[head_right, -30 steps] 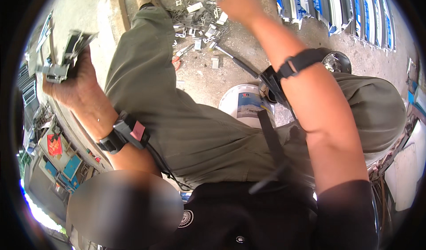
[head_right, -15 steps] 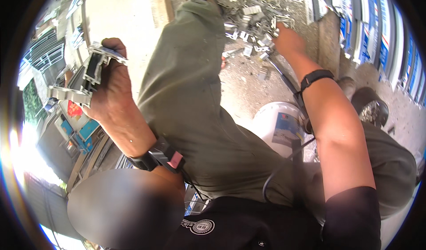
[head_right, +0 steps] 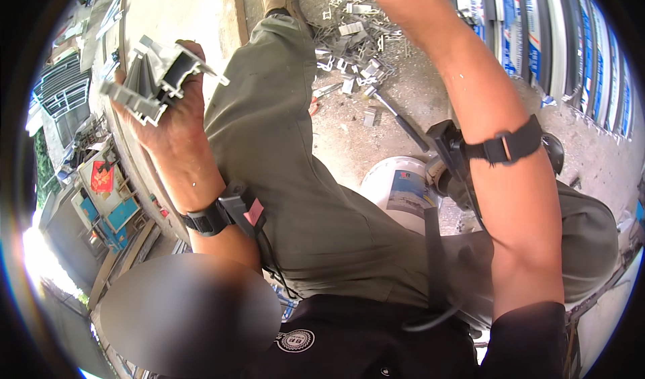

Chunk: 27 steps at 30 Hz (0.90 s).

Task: Assembling aluminum frame sections by inserting corner connector brackets into the profile channels.

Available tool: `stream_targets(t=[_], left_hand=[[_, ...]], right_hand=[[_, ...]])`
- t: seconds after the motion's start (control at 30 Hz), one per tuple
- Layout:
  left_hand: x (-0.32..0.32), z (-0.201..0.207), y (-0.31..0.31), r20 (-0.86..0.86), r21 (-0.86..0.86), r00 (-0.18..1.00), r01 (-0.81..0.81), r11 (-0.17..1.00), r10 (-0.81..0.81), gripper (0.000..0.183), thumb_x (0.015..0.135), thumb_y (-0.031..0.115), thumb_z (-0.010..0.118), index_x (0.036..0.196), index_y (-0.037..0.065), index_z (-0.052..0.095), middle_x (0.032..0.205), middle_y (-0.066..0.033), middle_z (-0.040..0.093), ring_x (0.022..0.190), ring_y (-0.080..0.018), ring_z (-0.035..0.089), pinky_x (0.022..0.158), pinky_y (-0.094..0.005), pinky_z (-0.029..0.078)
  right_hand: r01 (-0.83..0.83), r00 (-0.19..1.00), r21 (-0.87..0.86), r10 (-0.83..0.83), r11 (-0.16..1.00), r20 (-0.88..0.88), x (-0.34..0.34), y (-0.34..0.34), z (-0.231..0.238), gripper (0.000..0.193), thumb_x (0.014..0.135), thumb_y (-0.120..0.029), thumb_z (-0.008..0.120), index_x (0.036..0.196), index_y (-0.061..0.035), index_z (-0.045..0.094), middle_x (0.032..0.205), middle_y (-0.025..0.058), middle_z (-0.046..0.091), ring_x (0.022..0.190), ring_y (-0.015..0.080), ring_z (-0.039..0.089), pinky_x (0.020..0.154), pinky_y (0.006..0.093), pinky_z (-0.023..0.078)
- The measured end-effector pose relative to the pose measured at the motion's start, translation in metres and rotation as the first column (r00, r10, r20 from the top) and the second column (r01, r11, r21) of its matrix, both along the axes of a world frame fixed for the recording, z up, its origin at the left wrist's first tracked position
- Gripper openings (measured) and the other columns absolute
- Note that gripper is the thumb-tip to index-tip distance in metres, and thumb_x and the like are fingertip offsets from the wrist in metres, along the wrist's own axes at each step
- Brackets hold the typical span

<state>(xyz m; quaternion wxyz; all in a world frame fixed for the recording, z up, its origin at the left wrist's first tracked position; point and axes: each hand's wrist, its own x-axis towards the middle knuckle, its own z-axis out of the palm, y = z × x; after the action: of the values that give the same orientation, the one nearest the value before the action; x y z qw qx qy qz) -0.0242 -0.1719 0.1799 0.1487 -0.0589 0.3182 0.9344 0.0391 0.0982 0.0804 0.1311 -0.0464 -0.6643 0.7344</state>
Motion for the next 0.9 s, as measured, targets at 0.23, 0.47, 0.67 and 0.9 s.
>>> stream_targets(t=[0.23,0.47,0.67,0.9], left_hand=[[0.001,-0.012,0.003,-0.070,-0.119,0.997,0.012,0.993,-0.020,0.042,0.087,0.038,0.058,0.116,0.007,0.060,0.115,-0.0093,0.065,0.106,-0.0276,0.062,0.089,-0.0511,0.052],[0.010,-0.009,0.015,-0.060,-0.095,0.994,0.081,0.992,-0.087,0.031,0.089,0.033,0.059,0.103,0.006,0.065,0.100,-0.0062,0.070,0.092,-0.0208,0.067,0.081,-0.0374,0.056],[0.005,-0.008,0.006,-0.062,-0.111,0.990,0.120,0.987,-0.128,0.027,0.088,0.030,0.059,0.100,0.007,0.065,0.094,-0.0059,0.071,0.084,-0.0205,0.069,0.075,-0.0367,0.058],[0.010,-0.001,0.015,-0.094,-0.217,0.995,-0.056,0.975,0.037,0.031,0.087,0.028,0.061,0.107,0.006,0.064,0.100,-0.0076,0.070,0.091,-0.0222,0.068,0.083,-0.0382,0.056]], right_hand=[[-0.353,0.933,-0.111,0.341,0.929,-0.113,0.037,-0.009,0.115,0.021,0.084,-0.013,0.075,0.099,-0.0039,0.065,0.094,0.0068,0.069,0.082,0.0101,0.063,0.075,0.0237,0.052],[-0.378,0.826,0.313,0.470,0.871,-0.311,0.057,-0.032,0.113,0.022,0.077,-0.009,0.076,0.095,-0.0045,0.065,0.096,0.0085,0.069,0.086,0.0206,0.066,0.075,0.0319,0.051],[-0.075,0.778,0.524,0.378,0.849,-0.501,0.051,-0.041,0.112,0.021,0.073,-0.009,0.077,0.090,-0.0062,0.065,0.094,0.0074,0.069,0.093,0.0251,0.064,0.080,0.0359,0.050],[0.071,0.756,0.793,0.486,0.605,-0.438,0.053,-0.045,0.130,0.016,0.070,-0.010,0.071,0.084,-0.0070,0.065,0.090,0.0052,0.068,0.102,0.0265,0.059,0.084,0.0400,0.046]])
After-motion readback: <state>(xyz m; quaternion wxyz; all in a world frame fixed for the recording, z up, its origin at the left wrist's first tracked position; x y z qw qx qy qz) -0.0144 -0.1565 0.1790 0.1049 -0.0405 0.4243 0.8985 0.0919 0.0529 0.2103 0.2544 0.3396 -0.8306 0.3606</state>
